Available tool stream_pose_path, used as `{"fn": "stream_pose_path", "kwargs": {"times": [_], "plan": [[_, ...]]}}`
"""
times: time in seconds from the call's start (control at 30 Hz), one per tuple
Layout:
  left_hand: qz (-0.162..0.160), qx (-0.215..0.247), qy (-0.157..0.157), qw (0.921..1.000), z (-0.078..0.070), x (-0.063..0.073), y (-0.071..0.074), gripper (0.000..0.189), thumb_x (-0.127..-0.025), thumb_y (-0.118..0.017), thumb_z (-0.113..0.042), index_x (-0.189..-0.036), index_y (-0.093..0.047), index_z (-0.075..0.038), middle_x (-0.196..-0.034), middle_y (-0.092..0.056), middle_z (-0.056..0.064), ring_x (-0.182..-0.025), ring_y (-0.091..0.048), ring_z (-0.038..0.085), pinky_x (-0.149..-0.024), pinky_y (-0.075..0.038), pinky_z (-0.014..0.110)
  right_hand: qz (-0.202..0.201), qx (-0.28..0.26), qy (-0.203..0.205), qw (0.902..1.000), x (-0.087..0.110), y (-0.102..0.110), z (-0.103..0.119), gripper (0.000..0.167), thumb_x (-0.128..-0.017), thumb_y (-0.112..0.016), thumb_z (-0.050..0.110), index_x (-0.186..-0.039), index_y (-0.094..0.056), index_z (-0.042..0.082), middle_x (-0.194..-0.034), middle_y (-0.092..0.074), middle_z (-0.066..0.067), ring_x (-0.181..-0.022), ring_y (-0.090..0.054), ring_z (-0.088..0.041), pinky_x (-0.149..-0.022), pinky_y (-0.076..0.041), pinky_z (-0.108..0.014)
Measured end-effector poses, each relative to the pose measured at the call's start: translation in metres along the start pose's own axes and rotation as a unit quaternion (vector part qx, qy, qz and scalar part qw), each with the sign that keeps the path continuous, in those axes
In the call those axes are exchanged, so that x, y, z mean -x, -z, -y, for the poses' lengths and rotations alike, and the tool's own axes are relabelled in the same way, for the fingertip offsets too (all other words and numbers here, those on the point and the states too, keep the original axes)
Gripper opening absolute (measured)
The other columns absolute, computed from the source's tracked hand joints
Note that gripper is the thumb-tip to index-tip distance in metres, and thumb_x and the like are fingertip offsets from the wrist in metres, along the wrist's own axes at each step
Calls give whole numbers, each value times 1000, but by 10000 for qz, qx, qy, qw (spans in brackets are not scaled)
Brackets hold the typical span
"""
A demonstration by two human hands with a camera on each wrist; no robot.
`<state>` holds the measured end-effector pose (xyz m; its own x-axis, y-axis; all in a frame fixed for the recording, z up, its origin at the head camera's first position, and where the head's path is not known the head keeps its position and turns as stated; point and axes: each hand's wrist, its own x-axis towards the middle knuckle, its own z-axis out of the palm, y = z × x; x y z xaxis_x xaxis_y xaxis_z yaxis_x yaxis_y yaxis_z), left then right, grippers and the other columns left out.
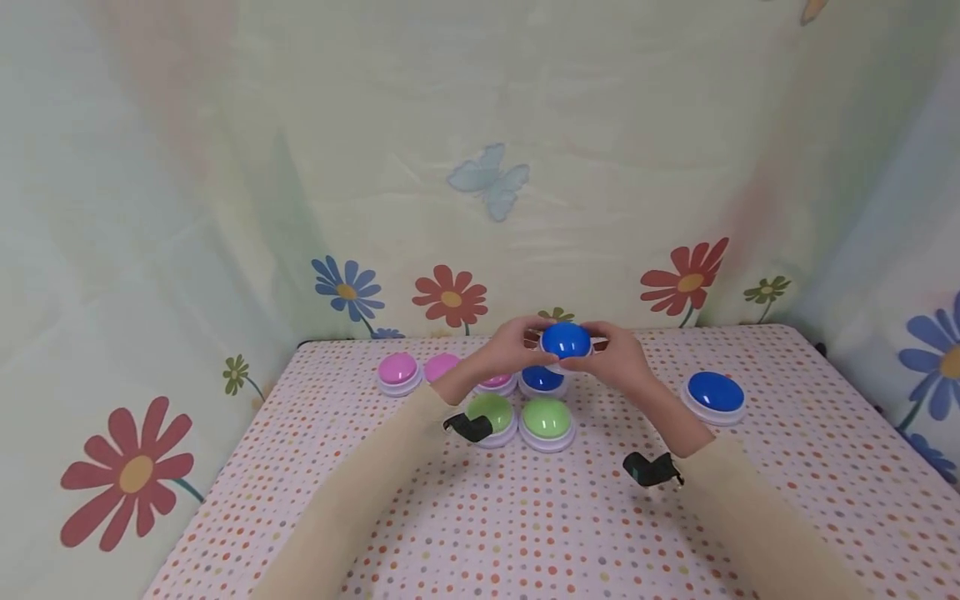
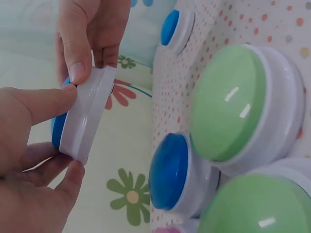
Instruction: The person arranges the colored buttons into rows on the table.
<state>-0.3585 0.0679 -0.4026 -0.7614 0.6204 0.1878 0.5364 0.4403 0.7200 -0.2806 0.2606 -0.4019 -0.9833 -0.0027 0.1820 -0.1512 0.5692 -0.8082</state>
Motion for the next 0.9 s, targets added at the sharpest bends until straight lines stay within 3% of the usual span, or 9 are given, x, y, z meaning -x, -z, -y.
{"fn": "stream_pose_path", "kwargs": {"times": [0.4, 0.67, 0.9], "plan": [[-131, 16, -153, 9998, 14, 43, 23, 64, -86, -76, -27, -141, -48, -6, -130, -53, 5, -110, -54, 13, -86, -48, 19, 21, 328, 455, 9984, 5, -35, 19, 74, -82, -79, 32, -140, -46, 0, -133, -51, -25, -112, -52, -41, -89, -50, -52], [-263, -79, 193, 9994, 28, 66, 27, 66, -86, -76, -27, -141, -48, -4, -128, -56, 7, -106, -56, 14, -83, -49, 19, 287, 262, 410, 9984, 5, -57, 22, 77, -80, -81, 33, -140, -45, 1, -134, -50, -24, -114, -51, -42, -90, -49, -53], [-258, 141, 241, 9993, 48, 93, 31, 63, -87, -76, -26, -141, -49, -8, -131, -54, 6, -108, -56, 15, -84, -50, 21, 354, 462, 607, 9965, 7, -84, 23, 75, -78, -83, 31, -137, -49, -1, -128, -54, -23, -110, -54, -39, -87, -51, -51]]}}
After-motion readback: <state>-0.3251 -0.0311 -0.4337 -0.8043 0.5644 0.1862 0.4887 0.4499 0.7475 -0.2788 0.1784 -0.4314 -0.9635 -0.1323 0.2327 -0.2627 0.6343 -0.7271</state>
